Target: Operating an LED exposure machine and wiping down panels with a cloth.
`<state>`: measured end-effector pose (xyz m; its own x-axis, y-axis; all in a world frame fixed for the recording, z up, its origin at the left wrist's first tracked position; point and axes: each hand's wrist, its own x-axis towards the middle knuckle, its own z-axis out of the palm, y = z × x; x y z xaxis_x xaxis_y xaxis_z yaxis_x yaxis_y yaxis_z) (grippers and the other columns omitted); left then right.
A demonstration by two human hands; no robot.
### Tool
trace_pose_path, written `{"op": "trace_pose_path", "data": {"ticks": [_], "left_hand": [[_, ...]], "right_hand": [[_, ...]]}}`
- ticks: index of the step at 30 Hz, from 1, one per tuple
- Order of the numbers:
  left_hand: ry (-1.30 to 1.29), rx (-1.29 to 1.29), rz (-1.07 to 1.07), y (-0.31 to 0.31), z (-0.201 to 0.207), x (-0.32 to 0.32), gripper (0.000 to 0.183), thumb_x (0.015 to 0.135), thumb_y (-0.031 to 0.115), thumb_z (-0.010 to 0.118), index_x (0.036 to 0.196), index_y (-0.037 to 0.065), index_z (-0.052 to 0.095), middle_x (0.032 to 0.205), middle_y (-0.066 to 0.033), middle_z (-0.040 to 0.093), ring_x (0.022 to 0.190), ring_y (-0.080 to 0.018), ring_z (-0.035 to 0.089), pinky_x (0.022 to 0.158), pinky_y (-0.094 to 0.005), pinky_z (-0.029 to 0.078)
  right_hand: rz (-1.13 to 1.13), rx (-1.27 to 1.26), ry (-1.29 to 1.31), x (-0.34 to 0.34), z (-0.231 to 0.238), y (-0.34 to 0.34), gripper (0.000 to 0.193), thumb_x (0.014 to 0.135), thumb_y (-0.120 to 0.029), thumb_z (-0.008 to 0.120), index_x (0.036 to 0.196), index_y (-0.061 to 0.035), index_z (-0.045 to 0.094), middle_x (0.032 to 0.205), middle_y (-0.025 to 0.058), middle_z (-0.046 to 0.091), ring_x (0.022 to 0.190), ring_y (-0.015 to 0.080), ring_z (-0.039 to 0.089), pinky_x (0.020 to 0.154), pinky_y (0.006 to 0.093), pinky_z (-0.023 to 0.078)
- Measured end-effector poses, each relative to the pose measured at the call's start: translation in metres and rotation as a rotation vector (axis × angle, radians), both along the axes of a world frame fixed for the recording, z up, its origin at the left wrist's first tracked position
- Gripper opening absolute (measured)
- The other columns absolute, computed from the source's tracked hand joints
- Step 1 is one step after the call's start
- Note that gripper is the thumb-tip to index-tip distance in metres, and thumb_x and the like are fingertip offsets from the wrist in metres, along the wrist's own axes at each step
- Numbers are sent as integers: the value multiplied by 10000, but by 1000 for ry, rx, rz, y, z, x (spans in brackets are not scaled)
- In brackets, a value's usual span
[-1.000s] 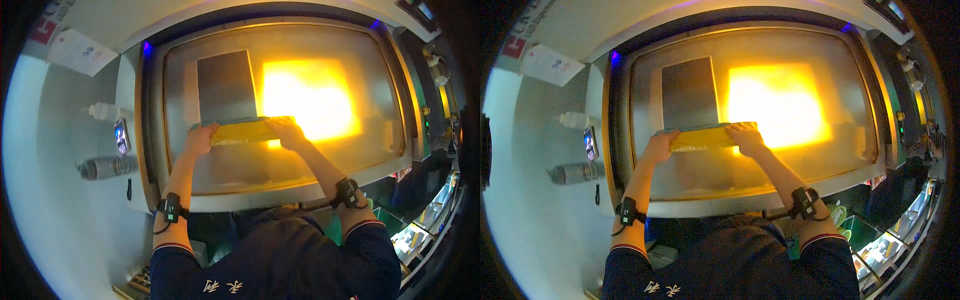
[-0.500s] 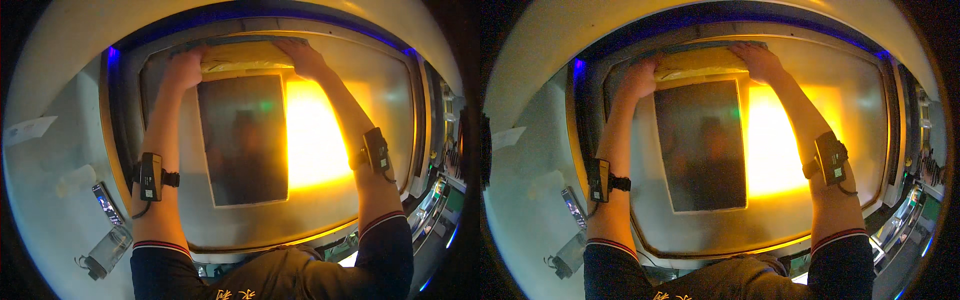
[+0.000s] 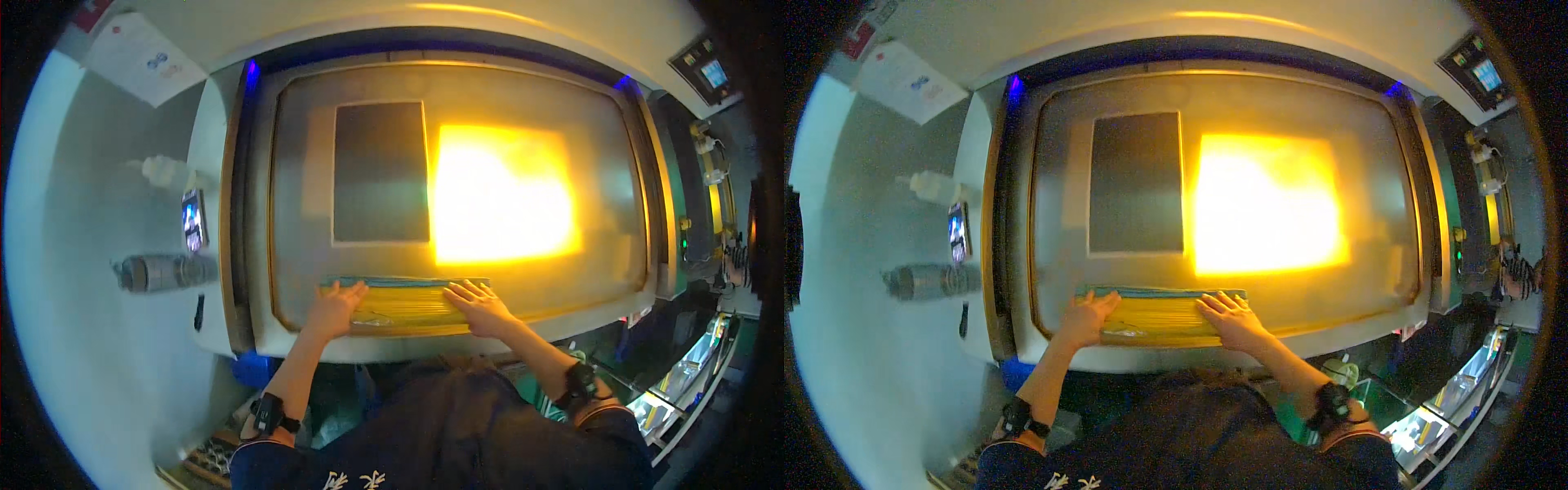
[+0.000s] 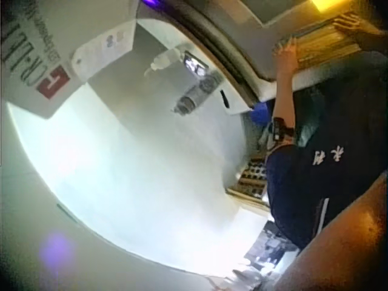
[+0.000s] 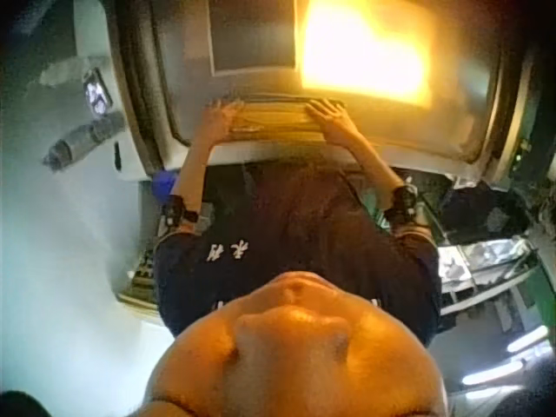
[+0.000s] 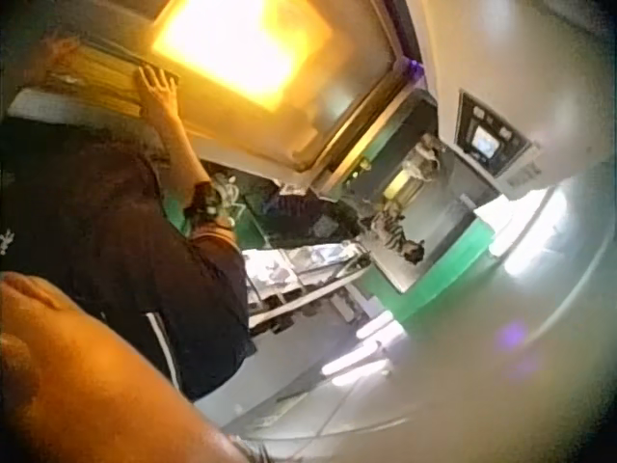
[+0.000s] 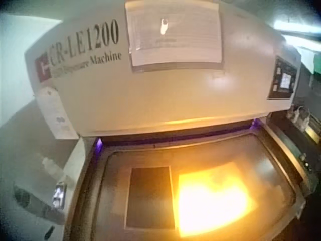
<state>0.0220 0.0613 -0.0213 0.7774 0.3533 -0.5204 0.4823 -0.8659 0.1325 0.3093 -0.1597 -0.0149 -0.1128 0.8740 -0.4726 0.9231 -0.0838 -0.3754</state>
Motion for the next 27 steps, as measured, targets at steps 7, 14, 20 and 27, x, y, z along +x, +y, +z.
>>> {"op": "trace_pose_path", "data": {"ticks": [7, 14, 20, 27], "left_hand": [[89, -38, 131, -58, 19, -14, 785, 811, 36, 639, 1494, 284, 342, 1563, 80, 313, 1401, -352, 351, 1100, -674, 239], [41, -54, 150, -119, 17, -32, 822, 766, 39, 670, 1490, 257, 347, 1563, 63, 315, 1398, -352, 353, 1082, -675, 270], [35, -21, 143, -101, 16, -30, 869, 739, 55, 704, 1496, 265, 332, 1568, 73, 301, 1402, -357, 343, 1089, -678, 257], [0, 24, 145, 74, -5, 51, 767, 796, 52, 640, 1481, 270, 373, 1526, 33, 386, 1377, -361, 376, 1084, -666, 277]], "right_hand": [[-30, 278, -40, -22, -30, -58, 709, 810, -238, 679, 1444, -113, 386, 1503, 98, 401, 1369, 323, 400, 1112, 527, 323], [-100, 315, -187, -42, -12, -106, 613, 871, -188, 598, 1447, -145, 395, 1479, 76, 440, 1365, 296, 415, 1123, 511, 317], [-130, 314, -161, -52, -23, -94, 580, 862, -147, 585, 1422, -145, 437, 1466, 71, 456, 1344, 292, 442, 1122, 506, 330], [-165, 325, -52, 36, -36, 70, 639, 796, -61, 592, 1415, -147, 460, 1467, 62, 463, 1351, 285, 429, 1109, 496, 340]]}}
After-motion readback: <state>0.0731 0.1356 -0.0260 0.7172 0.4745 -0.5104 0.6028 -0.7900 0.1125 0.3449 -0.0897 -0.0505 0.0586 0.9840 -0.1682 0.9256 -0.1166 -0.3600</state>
